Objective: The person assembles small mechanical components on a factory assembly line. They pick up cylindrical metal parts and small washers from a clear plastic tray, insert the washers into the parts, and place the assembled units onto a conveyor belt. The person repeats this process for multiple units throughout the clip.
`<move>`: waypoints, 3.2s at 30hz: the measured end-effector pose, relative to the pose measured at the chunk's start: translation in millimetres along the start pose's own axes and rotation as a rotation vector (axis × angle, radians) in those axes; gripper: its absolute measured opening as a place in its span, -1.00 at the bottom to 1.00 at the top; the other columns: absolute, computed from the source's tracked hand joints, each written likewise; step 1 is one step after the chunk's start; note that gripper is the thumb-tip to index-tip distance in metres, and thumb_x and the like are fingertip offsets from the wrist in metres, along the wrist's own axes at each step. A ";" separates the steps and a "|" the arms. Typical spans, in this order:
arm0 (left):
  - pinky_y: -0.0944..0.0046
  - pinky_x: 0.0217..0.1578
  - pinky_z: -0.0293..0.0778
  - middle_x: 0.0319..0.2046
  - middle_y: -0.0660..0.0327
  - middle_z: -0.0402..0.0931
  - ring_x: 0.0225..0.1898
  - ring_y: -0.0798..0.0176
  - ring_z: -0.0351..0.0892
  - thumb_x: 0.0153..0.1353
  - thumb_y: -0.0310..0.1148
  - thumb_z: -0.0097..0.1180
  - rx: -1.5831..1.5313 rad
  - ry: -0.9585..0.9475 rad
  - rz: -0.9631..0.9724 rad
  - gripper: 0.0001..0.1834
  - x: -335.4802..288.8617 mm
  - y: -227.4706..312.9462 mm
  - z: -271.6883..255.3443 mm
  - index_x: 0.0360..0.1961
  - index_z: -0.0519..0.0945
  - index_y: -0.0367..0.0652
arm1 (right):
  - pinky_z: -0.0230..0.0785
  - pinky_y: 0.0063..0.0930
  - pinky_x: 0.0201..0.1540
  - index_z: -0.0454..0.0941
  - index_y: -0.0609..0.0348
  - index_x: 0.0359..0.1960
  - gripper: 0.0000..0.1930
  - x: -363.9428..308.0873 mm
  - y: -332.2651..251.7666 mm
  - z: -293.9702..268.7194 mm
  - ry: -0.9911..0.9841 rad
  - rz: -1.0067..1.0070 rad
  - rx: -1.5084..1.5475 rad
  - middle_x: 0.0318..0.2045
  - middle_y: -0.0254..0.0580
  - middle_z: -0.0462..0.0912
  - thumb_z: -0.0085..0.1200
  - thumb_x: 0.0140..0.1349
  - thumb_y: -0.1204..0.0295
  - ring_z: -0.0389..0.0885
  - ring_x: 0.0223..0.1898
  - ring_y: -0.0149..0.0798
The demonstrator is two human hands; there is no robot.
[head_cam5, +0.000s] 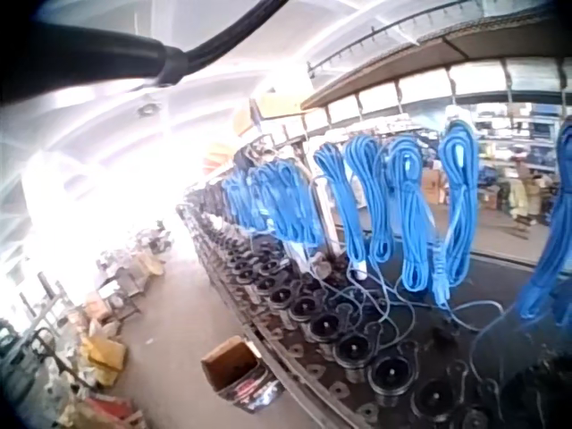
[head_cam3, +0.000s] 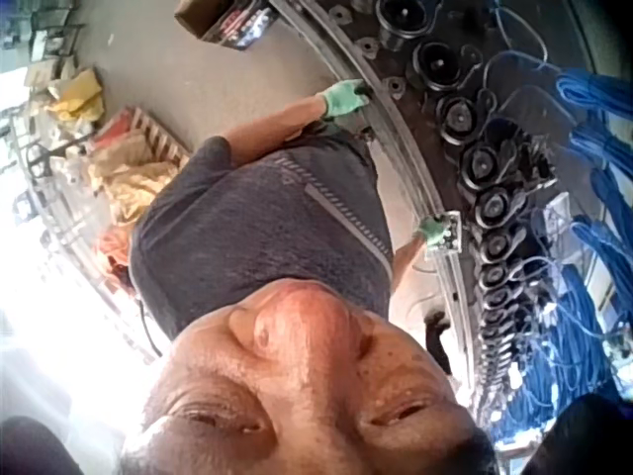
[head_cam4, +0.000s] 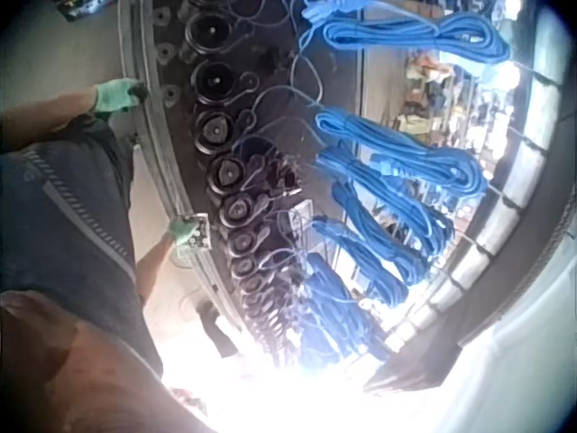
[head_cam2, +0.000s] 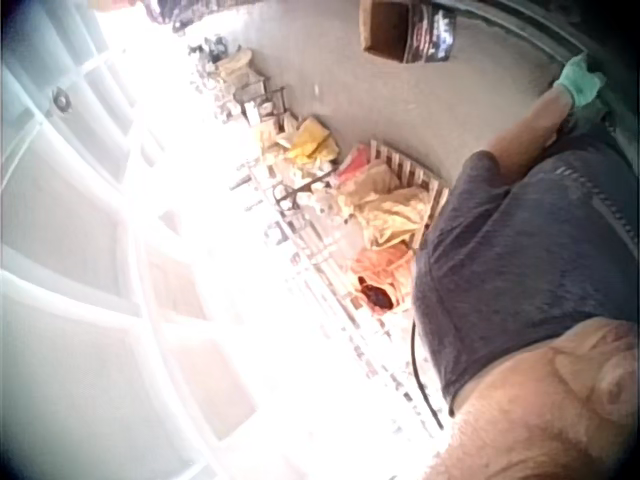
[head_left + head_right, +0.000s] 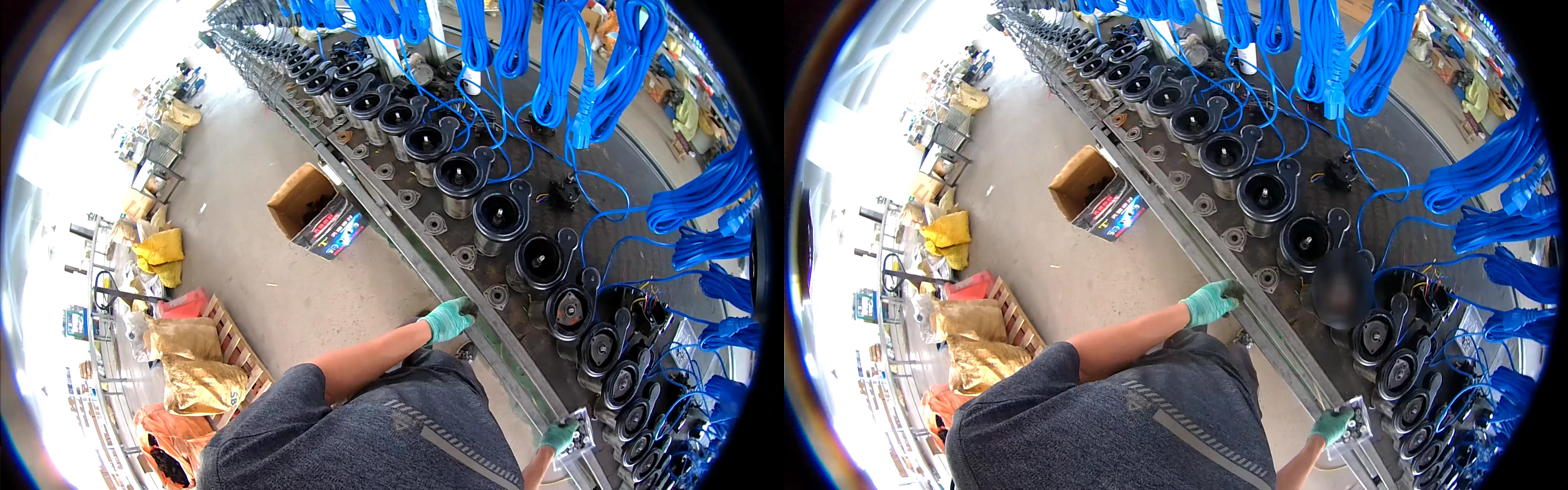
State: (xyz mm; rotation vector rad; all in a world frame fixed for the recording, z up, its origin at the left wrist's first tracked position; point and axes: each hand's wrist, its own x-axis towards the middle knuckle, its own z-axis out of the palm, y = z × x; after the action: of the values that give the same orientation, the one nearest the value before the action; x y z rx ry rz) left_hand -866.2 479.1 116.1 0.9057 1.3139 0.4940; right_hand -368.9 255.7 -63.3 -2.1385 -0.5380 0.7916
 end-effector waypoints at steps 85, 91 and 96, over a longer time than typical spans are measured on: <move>0.08 -0.05 0.71 0.14 0.11 0.45 0.07 0.14 0.58 0.40 -0.59 -0.01 -0.357 -0.520 0.000 -0.48 26.4 42.9 -12.3 0.34 0.23 -0.10 | 0.39 -0.55 -0.47 0.60 0.30 -0.07 -0.74 -178.2 -318.0 220.4 -0.637 0.079 0.209 -0.40 -0.27 0.68 0.23 0.34 0.37 0.53 -0.50 -0.49; 0.17 0.03 0.64 0.09 0.11 0.49 0.07 0.22 0.54 0.38 -0.65 -0.02 -0.141 -0.455 0.085 -0.49 24.0 39.3 -9.7 0.32 0.24 -0.21 | 0.45 -0.52 -0.41 0.61 0.32 -0.04 -0.73 -183.4 -316.5 220.1 -0.625 0.006 0.156 -0.37 -0.22 0.71 0.22 0.34 0.38 0.57 -0.47 -0.45; 0.30 0.11 0.52 0.05 0.11 0.49 0.05 0.31 0.50 0.35 -0.68 -0.05 0.031 -0.399 0.220 -0.49 23.4 28.2 -7.3 0.31 0.26 -0.26 | 0.53 -0.42 -0.28 0.61 0.37 -0.02 -0.68 -179.3 -300.6 228.4 -0.580 -0.105 0.049 -0.31 -0.11 0.75 0.22 0.29 0.39 0.65 -0.39 -0.34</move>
State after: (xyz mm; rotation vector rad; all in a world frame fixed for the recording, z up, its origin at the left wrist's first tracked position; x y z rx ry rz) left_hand -863.0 515.4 124.4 1.1168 0.8664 0.4345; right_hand -688.8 450.5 122.2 -1.8023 -0.9058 1.3561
